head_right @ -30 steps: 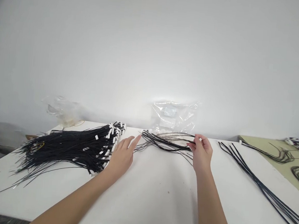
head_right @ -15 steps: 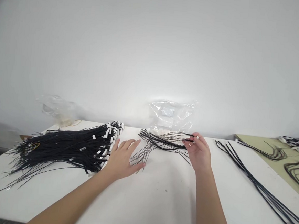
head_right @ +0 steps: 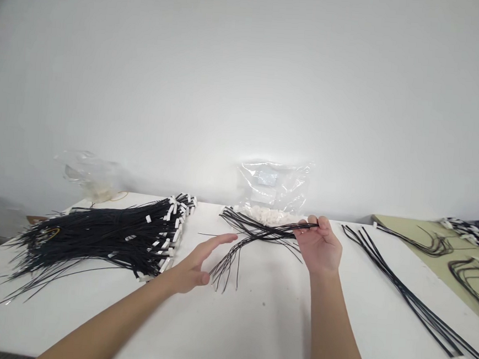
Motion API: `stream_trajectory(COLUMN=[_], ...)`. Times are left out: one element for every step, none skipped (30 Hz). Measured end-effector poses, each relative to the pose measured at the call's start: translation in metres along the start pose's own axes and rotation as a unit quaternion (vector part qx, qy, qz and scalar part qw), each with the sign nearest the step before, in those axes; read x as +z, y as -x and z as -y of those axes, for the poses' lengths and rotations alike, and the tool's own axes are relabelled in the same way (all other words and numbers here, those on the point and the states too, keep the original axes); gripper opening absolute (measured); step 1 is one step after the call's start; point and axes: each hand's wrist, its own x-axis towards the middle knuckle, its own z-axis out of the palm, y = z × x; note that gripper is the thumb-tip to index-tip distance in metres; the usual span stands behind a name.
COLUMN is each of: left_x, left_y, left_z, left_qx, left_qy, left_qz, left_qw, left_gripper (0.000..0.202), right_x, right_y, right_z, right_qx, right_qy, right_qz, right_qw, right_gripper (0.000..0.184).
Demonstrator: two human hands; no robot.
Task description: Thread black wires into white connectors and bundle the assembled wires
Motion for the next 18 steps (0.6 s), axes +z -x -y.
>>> stream_trajectory(left_x=[0.000,0.001,0.001,0.002,0.002,0.002,0.002,0.001,0.001,0.000,0.000,0.000,0.000,0.000,0.000,0.001,0.001,0.002], left_y=[0.000,-0.001,-0.001,-0.002,-0.002,-0.002,-0.003,-0.003,-0.003,-0.004,-0.004,-0.005,-0.005,-0.006,-0.006,-0.007,-0.007,-0.008], left_z=[-0.001,-0.001,-0.002,-0.002,-0.002,-0.002,-0.001,-0.001,0.000,0.000,0.001,0.001,0.001,0.001,0.000,0.000,-0.001,-0.002], left_qx=[0.010,0.016,0.019,0.019,0.016,0.013,0.008,0.003,-0.002,-0.006,-0.011,-0.018,-0.025,-0.036,-0.051,-0.069,-0.089,-0.107], left_qy=[0.021,0.031,0.032,0.025,0.015,0.004,-0.006,-0.016,-0.022,-0.025,-0.024,-0.021,-0.015,-0.007,0.003,0.016,0.032,0.047], left_qz=[-0.006,-0.017,-0.032,-0.053,-0.073,-0.093,-0.110,-0.125,-0.136,-0.145,-0.151,-0.155,-0.154,-0.147,-0.133,-0.114,-0.090,-0.065], left_qw=[1.000,0.999,0.999,0.998,0.997,0.996,0.994,0.992,0.991,0.989,0.988,0.988,0.988,0.988,0.990,0.991,0.991,0.991], left_gripper=[0.088,0.086,0.083,0.078,0.073,0.066,0.058,0.051,0.046,0.042,0.039,0.037,0.037,0.037,0.038,0.040,0.043,0.047], right_x=[0.000,0.000,0.001,0.001,0.002,0.003,0.003,0.005,0.006,0.008,0.009,0.012,0.014,0.016,0.019,0.021,0.023,0.024], right_y=[0.000,0.000,-0.001,-0.001,-0.002,-0.002,-0.002,-0.003,-0.003,-0.003,-0.004,-0.004,-0.004,-0.004,-0.004,-0.003,-0.003,-0.002], right_z=[-0.001,-0.002,-0.003,-0.004,-0.005,-0.006,-0.007,-0.008,-0.010,-0.011,-0.012,-0.014,-0.016,-0.017,-0.019,-0.021,-0.023,-0.024], right_qx=[-0.003,-0.005,-0.006,-0.006,-0.004,-0.003,-0.002,-0.002,-0.002,-0.003,-0.004,-0.003,0.001,0.006,0.013,0.019,0.024,0.027], right_qy=[0.010,0.019,0.026,0.030,0.034,0.036,0.038,0.040,0.042,0.043,0.045,0.046,0.046,0.044,0.041,0.039,0.038,0.040], right_qz=[0.002,0.004,0.005,0.003,0.001,-0.002,-0.005,-0.006,-0.007,-0.008,-0.008,-0.010,-0.012,-0.014,-0.017,-0.019,-0.020,-0.022], right_qw=[1.000,1.000,1.000,1.000,0.999,0.999,0.999,0.999,0.999,0.999,0.999,0.999,0.999,0.999,0.999,0.999,0.999,0.999], right_gripper=[0.010,0.008,0.007,0.006,0.005,0.006,0.007,0.008,0.010,0.012,0.015,0.018,0.021,0.024,0.028,0.031,0.034,0.036])
